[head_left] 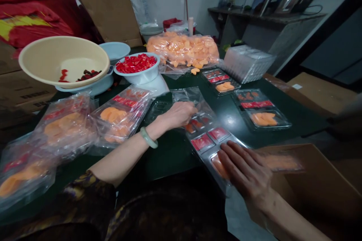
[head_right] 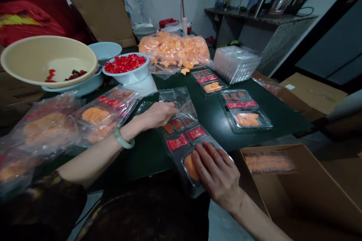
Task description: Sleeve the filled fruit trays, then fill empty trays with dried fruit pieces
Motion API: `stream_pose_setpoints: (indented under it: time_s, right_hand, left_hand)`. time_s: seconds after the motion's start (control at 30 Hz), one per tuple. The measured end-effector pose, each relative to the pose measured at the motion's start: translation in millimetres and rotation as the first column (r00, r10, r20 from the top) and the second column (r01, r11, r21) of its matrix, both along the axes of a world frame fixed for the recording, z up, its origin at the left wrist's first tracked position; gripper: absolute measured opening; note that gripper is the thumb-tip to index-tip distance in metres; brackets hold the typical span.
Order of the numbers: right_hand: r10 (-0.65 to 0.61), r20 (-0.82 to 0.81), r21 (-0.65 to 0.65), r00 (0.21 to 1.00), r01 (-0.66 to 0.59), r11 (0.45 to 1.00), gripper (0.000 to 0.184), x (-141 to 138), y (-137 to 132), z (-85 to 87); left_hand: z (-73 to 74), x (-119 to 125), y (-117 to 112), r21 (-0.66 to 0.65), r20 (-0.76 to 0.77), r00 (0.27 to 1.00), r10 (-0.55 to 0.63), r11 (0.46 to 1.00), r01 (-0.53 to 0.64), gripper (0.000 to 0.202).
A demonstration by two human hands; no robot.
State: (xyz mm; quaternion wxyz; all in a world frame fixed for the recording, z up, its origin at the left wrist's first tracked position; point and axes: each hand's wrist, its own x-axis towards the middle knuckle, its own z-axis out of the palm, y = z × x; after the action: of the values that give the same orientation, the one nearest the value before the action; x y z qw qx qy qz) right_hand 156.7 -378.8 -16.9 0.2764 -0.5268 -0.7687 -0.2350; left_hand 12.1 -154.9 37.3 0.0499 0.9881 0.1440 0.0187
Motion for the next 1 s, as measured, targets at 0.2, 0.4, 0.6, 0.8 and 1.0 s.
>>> stream_pose_setpoints:
  time_s: [0.2, 0.4, 0.6, 0.8, 1.0]
  right_hand:
    - [-0.096, 0.026, 0.004, 0.995, 0.096, 0.995, 0.022, 4.8, 16.0, -14.9]
    - [-0.102, 0.050, 0.001, 0.994, 0.102, 0.995, 0.021, 6.1, 26.3, -19.6]
    - [-0.048, 0.089, 0.004, 0.995, 0.048, 0.999, 0.021, 5.2, 42.4, -30.7]
    - [-0.080, 0.022, -0.357, 0.997, 0.082, 0.931, 0.042, 6.2, 57.2, -30.8]
    - [0.070, -0.343, -0.635, 0.937, -0.286, 0.717, 0.088, 32.4, 61.5, -2.7]
  left_hand:
    - [-10.5, -4.1, 3.8, 0.102, 0.012, 0.985, 0.173, 0.979, -0.174, 0.022]
    - [-14.2, -8.1, 12.2, 0.111, -0.025, 0.979, 0.203, 0.974, -0.199, 0.024]
    - [-22.7, -1.2, 9.2, 0.108, -0.031, 0.965, 0.259, 0.961, -0.254, 0.020]
    - [-63.8, 0.8, 5.6, 0.126, 0.054, 0.862, 0.504, 0.853, -0.507, 0.026]
    - [-70.2, -2.9, 3.7, 0.131, 0.080, 0.837, 0.542, 0.827, -0.547, 0.023]
